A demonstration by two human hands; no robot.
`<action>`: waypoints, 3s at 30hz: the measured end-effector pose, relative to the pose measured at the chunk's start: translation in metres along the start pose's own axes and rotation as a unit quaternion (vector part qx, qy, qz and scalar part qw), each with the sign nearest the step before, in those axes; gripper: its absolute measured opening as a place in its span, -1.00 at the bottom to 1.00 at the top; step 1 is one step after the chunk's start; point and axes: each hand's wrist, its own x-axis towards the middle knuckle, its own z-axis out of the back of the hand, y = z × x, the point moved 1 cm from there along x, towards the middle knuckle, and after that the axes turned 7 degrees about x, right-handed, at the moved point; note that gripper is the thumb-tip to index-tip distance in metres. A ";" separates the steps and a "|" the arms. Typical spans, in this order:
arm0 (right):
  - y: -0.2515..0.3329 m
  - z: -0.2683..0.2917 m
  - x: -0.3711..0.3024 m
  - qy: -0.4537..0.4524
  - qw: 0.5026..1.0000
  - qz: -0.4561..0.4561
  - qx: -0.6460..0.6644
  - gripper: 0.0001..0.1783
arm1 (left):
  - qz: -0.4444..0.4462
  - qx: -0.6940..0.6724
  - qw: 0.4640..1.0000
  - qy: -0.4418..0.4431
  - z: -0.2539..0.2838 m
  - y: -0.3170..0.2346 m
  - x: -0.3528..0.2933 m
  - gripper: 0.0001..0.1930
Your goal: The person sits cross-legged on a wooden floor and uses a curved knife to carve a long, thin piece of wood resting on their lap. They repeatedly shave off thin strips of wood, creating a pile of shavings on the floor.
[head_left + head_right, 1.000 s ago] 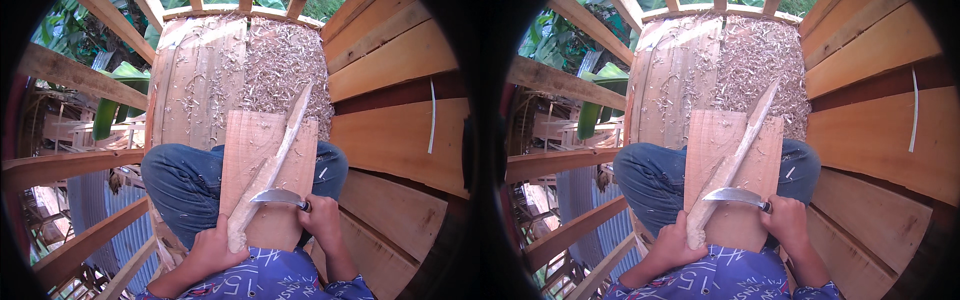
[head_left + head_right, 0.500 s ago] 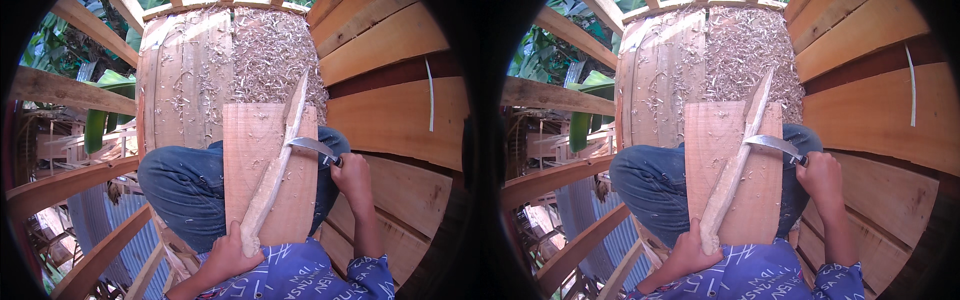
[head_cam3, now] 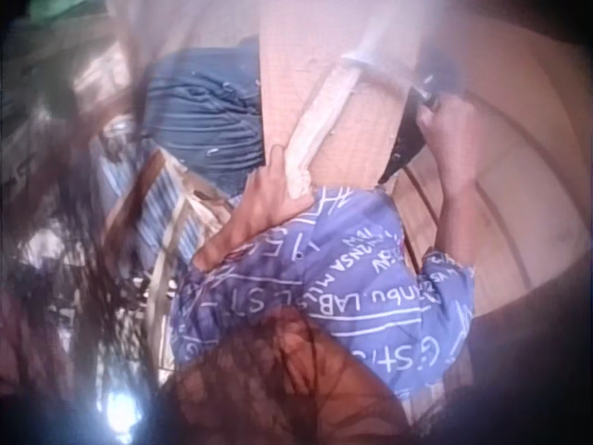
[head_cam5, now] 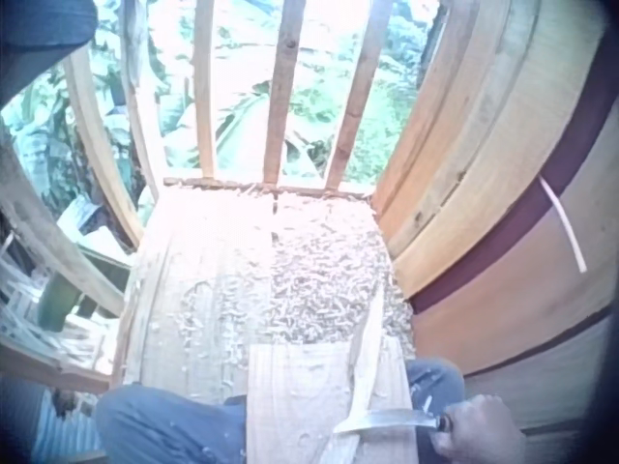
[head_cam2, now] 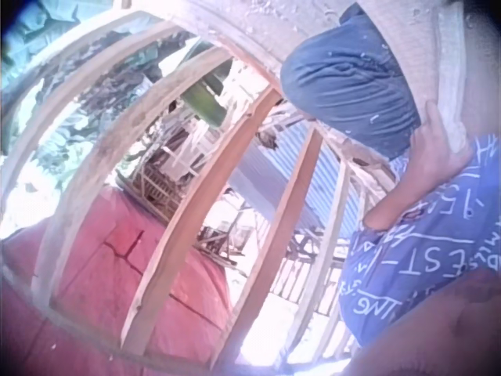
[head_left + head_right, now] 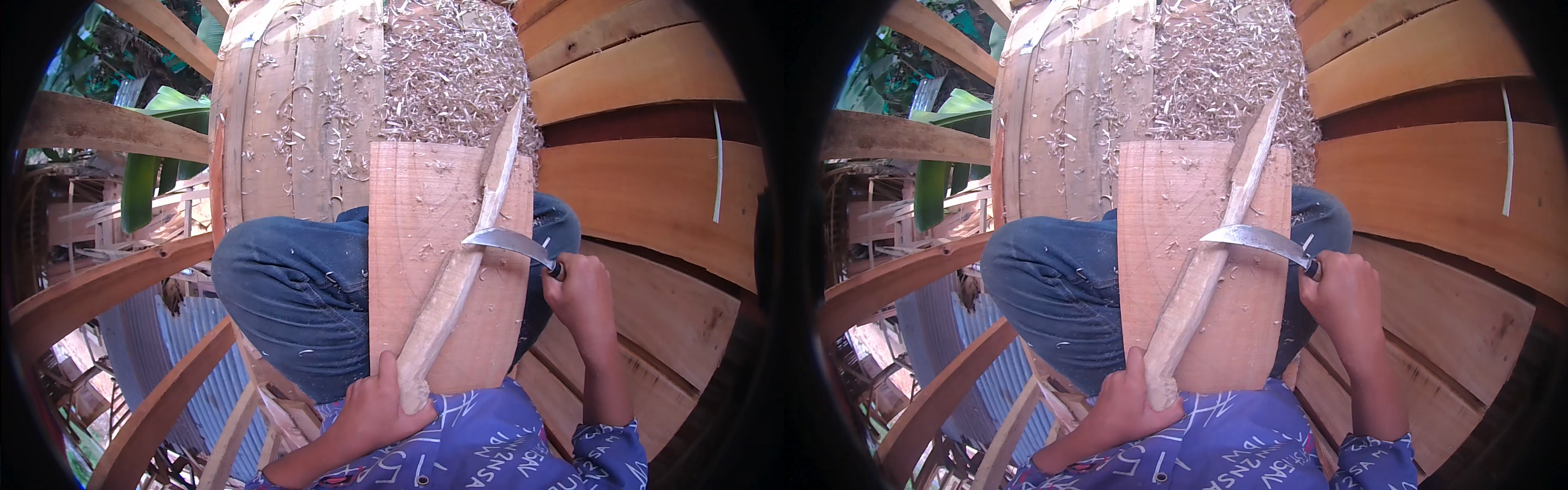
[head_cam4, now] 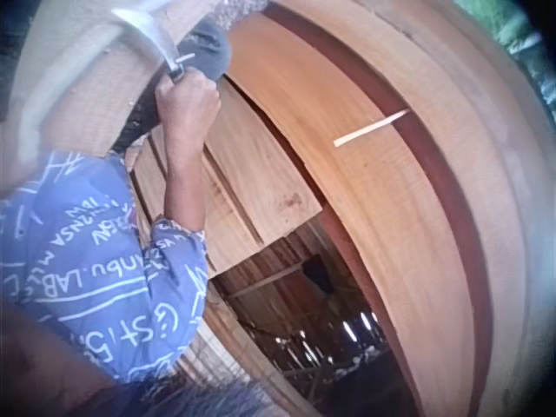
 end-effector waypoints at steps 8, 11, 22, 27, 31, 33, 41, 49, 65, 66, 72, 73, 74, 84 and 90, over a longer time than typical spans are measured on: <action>0.015 -0.016 -0.015 0.057 0.996 0.050 0.043 -0.77 | 0.020 -0.039 0.999 0.031 0.000 0.006 0.003 -0.29; 0.013 -0.015 -0.005 0.039 0.998 0.034 0.033 -0.78 | 0.048 -0.062 0.995 0.057 0.006 0.001 0.006 -0.26; -0.041 0.010 0.006 -0.048 0.990 -0.103 0.083 -0.73 | 0.008 -0.088 0.995 0.053 0.002 0.016 -0.001 -0.25; 0.010 -0.011 -0.030 0.054 0.992 0.020 0.108 -0.74 | 0.021 -0.082 0.991 0.100 0.016 0.010 0.005 -0.27; 0.016 -0.021 -0.034 0.093 0.987 0.037 0.128 -0.77 | 0.044 -0.050 0.990 0.127 0.030 0.005 0.002 -0.28; 0.019 -0.023 -0.032 0.095 0.985 0.057 0.135 -0.77 | 0.014 -0.036 0.993 0.110 0.032 0.007 0.001 -0.27; 0.026 -0.016 -0.028 0.115 0.978 0.105 0.139 -0.78 | 0.070 -0.064 0.992 0.086 0.029 -0.007 0.000 -0.31; 0.008 -0.022 -0.002 0.037 0.994 0.068 0.078 -0.78 | 0.063 -0.100 0.990 0.072 0.023 -0.009 0.002 -0.37; 0.019 -0.018 -0.015 0.062 0.993 0.065 0.070 -0.77 | 0.062 -0.107 0.989 0.078 0.018 -0.002 0.002 -0.34; 0.026 -0.019 -0.028 0.079 0.985 0.120 0.097 -0.77 | 0.053 -0.111 0.990 0.067 0.017 -0.001 0.001 -0.34; 0.019 -0.021 0.001 0.044 0.995 0.062 0.072 -0.74 | 0.060 -0.122 0.989 0.055 0.017 -0.003 0.001 -0.39; 0.023 -0.020 -0.003 0.040 0.995 0.065 0.069 -0.73 | 0.065 -0.116 0.989 0.070 0.019 -0.003 0.003 -0.37; 0.027 -0.019 -0.009 0.037 0.995 0.068 0.066 -0.73 | 0.070 -0.110 0.988 0.086 0.020 -0.003 0.004 -0.34; 0.012 -0.009 -0.002 0.047 0.996 0.059 0.042 -0.73 | 0.058 -0.084 0.993 0.055 0.017 -0.008 0.003 -0.40; -0.006 -0.016 0.018 0.010 0.999 -0.003 0.048 -0.74 | 0.065 -0.091 0.992 0.051 0.021 -0.011 0.006 -0.41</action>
